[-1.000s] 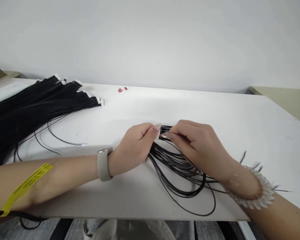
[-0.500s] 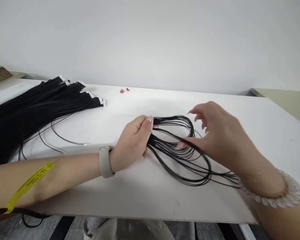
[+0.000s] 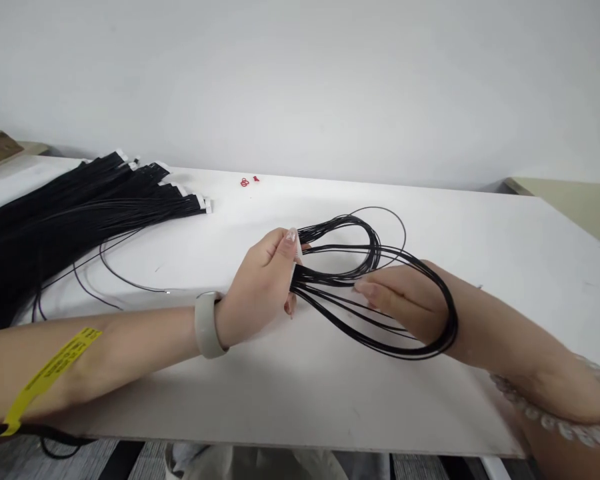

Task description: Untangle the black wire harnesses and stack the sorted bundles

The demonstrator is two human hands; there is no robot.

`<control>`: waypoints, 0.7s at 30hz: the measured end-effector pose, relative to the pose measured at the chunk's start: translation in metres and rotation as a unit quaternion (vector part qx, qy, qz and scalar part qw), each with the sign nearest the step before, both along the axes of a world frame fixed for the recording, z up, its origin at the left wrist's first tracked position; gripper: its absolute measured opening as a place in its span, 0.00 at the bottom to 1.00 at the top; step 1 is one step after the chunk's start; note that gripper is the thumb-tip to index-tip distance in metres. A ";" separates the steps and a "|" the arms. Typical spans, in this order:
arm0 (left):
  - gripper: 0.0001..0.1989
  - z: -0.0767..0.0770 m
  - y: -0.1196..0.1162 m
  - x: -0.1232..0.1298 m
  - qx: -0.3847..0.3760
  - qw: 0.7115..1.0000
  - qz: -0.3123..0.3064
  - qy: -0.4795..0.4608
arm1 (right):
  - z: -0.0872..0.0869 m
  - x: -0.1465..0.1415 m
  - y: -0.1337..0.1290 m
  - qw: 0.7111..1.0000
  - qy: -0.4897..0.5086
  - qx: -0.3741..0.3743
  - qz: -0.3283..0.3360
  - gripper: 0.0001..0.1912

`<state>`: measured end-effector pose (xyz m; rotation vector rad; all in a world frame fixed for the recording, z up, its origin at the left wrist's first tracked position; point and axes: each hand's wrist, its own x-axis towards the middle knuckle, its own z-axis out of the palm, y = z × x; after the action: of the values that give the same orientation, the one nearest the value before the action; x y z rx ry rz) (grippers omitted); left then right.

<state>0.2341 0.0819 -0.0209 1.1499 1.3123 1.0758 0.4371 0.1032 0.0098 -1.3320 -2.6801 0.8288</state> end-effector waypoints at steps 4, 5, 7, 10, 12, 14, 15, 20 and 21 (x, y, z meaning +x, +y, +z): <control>0.17 0.002 -0.001 0.000 0.020 1.000 -0.012 0.020 | -0.007 -0.026 -0.006 0.993 0.096 -0.023 0.069 0.17; 0.17 0.002 -0.002 0.000 0.027 0.999 -0.016 0.022 | -0.009 -0.030 -0.008 0.992 0.111 -0.021 0.063 0.17; 0.17 0.002 -0.003 0.000 0.042 0.999 -0.022 0.026 | -0.010 -0.035 -0.011 0.991 0.123 -0.036 0.033 0.17; 0.17 0.002 -0.005 0.000 0.064 0.997 -0.026 0.034 | -0.009 -0.038 -0.015 0.989 0.126 -0.072 0.000 0.20; 0.16 0.004 -0.006 0.001 0.071 0.996 -0.033 0.042 | -0.007 -0.039 -0.017 0.992 0.118 -0.053 0.004 0.20; 0.16 0.005 -0.008 0.001 0.074 0.995 -0.038 0.050 | -0.005 -0.040 -0.018 0.994 0.104 -0.019 0.016 0.19; 0.16 0.006 -0.008 0.002 0.076 0.995 -0.039 0.052 | -0.004 -0.040 -0.018 0.995 0.099 -0.013 0.018 0.18; 0.15 0.008 -0.010 0.002 0.092 0.993 -0.037 0.069 | -0.003 -0.041 -0.016 0.994 0.095 -0.059 0.008 0.16; 0.15 0.008 -0.010 0.002 0.093 0.992 -0.038 0.070 | -0.004 -0.040 -0.016 0.994 0.095 -0.060 0.014 0.15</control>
<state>0.2359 0.0715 -0.0126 1.4252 1.2837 1.0949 0.3969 0.0872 0.0059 -1.1734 -2.5435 1.0759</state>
